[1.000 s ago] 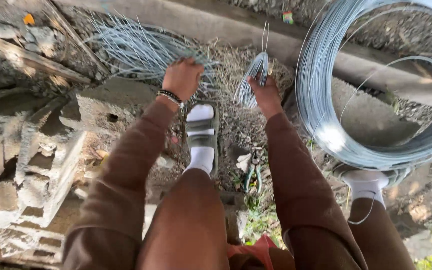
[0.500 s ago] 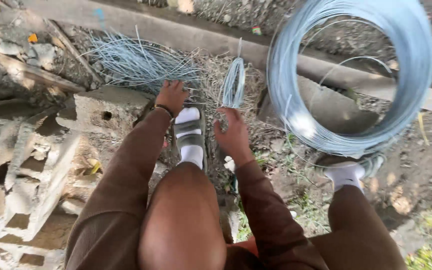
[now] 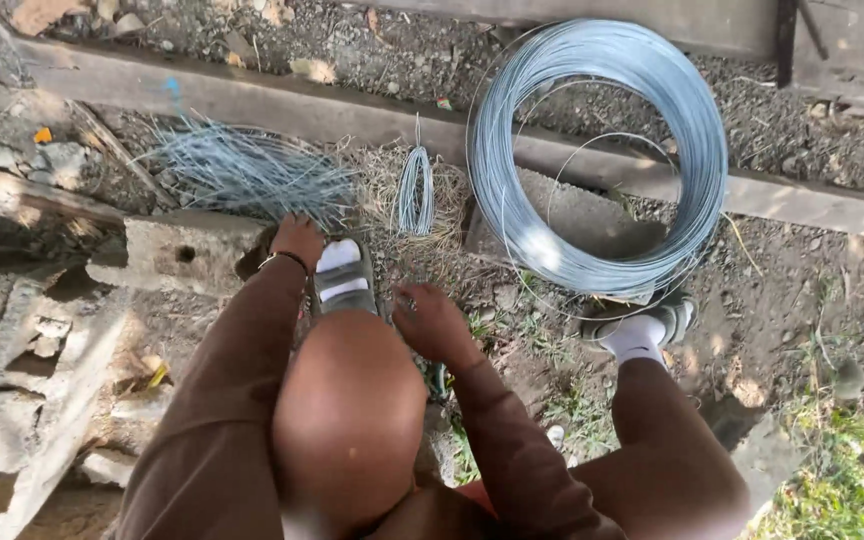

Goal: Straightening and sorting individual wire strands from a large coil

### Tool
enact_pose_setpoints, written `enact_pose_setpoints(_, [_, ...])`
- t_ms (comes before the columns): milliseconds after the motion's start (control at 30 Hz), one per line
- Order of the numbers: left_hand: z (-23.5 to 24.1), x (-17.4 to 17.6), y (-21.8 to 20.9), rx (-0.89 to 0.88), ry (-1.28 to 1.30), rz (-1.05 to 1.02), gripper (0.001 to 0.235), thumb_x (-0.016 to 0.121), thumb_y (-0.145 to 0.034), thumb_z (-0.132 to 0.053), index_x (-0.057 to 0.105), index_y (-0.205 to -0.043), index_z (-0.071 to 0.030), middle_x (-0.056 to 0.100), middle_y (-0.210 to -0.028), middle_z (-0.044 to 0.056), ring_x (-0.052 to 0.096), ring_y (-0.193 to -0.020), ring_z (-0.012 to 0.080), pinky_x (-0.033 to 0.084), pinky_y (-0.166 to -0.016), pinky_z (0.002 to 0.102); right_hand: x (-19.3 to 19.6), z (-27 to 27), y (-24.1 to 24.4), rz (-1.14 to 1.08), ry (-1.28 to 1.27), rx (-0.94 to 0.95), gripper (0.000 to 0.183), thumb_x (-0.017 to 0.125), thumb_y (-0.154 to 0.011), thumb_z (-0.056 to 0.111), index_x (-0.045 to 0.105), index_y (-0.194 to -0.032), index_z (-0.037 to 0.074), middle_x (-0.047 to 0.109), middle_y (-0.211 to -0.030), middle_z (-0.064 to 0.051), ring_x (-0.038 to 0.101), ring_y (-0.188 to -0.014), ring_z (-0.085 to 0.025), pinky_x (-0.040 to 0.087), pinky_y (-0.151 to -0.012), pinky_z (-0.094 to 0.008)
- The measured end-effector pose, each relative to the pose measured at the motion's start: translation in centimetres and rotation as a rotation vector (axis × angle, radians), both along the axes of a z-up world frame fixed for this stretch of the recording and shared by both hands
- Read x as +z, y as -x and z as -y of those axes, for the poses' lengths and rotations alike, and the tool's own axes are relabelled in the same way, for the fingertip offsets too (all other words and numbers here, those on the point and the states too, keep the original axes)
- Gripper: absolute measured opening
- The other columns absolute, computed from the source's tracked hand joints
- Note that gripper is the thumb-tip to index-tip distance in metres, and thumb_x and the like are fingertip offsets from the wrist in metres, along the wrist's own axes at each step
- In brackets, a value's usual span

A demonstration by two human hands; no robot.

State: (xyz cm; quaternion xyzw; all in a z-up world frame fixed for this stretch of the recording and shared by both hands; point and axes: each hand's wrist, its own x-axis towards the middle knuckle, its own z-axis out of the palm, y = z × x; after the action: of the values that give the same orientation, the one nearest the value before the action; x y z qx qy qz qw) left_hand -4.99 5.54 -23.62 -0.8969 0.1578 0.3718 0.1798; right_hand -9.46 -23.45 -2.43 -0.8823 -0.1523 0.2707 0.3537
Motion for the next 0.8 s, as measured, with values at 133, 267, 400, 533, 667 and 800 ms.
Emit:
enact_pose_setpoints(133, [1.6, 5.0, -2.4, -0.036, 0.018, 0.004, 0.04, 0.061, -0.102, -0.023, 0.057, -0.142, -0.024, 0.06, -0.143, 0.006, 0.05, -0.136, 0.0266, 0.026, -0.123, 0.057, 1.7, 0.8, -0.6, 0.017, -0.017, 0.006, 0.037, 0.057, -0.101, 0.022, 0.066, -0.133, 0.008, 0.062, -0.122, -0.03, 0.069, -0.096, -0.054, 0.063, -0.063, -0.065])
enact_pose_setpoints(267, [6.0, 17.1, -4.0, -0.034, 0.415, 0.252, 0.019, 0.055, -0.106, -0.016, 0.068, -0.118, -0.023, 0.071, -0.103, 0.001, 0.068, -0.104, 0.0221, 0.037, -0.113, 0.051, 8.9, 1.1, -4.8, 0.416, 0.21, 0.104, 0.045, 0.061, -0.096, 0.02, 0.059, -0.138, 0.003, 0.06, -0.127, -0.026, 0.063, -0.118, -0.046, 0.056, -0.092, -0.057])
enact_pose_setpoints(400, [9.7, 31.7, -6.5, -0.046, 1.132, 0.26, 0.016, 0.053, -0.105, -0.016, 0.064, -0.095, -0.009, 0.07, -0.084, 0.014, 0.072, -0.082, 0.0345, 0.058, -0.078, 0.051, 12.7, 4.2, -8.2, 0.758, 0.415, 0.267, 0.05, 0.058, -0.093, 0.022, 0.056, -0.139, 0.003, 0.063, -0.125, -0.017, 0.065, -0.119, -0.035, 0.048, -0.103, -0.052])
enact_pose_setpoints(533, [11.8, 43.0, -7.6, 0.031, 1.333, 0.242, 0.016, 0.051, -0.105, -0.01, 0.066, -0.099, -0.009, 0.071, -0.083, 0.014, 0.072, -0.074, 0.0332, 0.058, -0.069, 0.046, 18.5, 6.7, -9.2, 0.759, 0.28, 0.077, 0.036, 0.055, -0.096, 0.016, 0.062, -0.131, 0.01, 0.068, -0.096, -0.017, 0.072, -0.074, -0.046, 0.057, -0.06, -0.059])
enact_pose_setpoints(667, [12.2, 46.8, -8.7, 0.146, 1.37, 0.206, 0.018, 0.052, -0.107, -0.008, 0.07, -0.105, -0.003, 0.068, -0.076, 0.013, 0.061, -0.053, 0.021, 0.053, -0.058, 0.034, 20.3, 12.6, -10.8, 0.831, -0.01, -0.167, 0.019, 0.055, -0.101, 0.003, 0.07, -0.103, 0.014, 0.069, -0.079, -0.012, 0.067, -0.063, -0.036, 0.051, -0.057, -0.047])
enact_pose_setpoints(800, [15.0, 48.9, -8.7, 0.291, 1.288, 0.211, 0.023, 0.057, -0.103, -0.024, 0.074, -0.107, -0.009, 0.07, -0.077, 0.019, 0.068, -0.063, 0.0352, 0.053, -0.059, 0.044, 23.6, 15.5, -9.3, 0.862, 0.191, -0.158, 0.017, 0.061, -0.099, 0.012, 0.074, -0.107, 0.021, 0.067, -0.093, -0.002, 0.067, -0.089, -0.03, 0.048, -0.089, -0.044])
